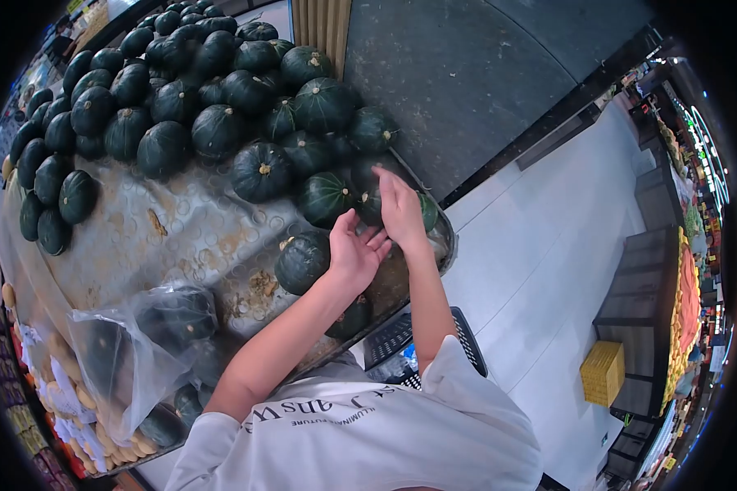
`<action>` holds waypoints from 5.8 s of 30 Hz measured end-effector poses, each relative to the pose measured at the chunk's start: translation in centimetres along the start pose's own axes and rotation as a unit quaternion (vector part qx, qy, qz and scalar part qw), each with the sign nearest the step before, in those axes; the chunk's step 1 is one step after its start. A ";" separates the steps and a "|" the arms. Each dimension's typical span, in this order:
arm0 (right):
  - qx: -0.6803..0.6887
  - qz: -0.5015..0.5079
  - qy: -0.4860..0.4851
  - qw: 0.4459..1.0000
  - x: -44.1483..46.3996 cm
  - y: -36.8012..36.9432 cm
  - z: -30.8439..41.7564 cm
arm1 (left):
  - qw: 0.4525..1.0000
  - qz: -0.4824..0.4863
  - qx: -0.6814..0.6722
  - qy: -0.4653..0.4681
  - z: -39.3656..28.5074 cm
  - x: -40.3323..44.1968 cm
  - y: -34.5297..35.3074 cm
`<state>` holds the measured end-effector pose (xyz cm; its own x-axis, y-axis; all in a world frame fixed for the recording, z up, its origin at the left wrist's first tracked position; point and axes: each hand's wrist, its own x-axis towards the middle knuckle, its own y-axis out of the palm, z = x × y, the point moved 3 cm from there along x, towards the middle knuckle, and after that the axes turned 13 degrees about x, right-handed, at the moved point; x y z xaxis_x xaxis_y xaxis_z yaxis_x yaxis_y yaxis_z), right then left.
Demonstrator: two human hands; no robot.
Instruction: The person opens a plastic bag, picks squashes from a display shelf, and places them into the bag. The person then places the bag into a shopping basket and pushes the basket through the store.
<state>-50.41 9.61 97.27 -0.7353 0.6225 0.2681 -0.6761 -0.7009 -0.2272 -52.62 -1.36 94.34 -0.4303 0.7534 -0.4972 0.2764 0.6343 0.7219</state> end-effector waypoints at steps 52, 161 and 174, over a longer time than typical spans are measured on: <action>0.017 0.088 -0.468 0.879 -25.5 15.0 30.3 | 0.918 0.243 -0.122 0.289 -10.6 -35.4 -3.8; 0.197 0.097 0.000 0.976 -12.6 26.8 20.1 | 0.631 -0.448 0.328 0.542 -19.2 -51.9 -28.3; 0.211 0.219 -0.053 0.951 -15.2 32.8 21.1 | 0.563 -0.392 0.527 0.502 -18.6 -43.4 -26.3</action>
<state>-60.39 -30.16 105.46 -0.9182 0.2157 0.3323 -0.2109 -0.9762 0.0511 -57.18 -53.90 105.88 -0.8981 0.0286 0.4389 -0.2069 0.8530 -0.4791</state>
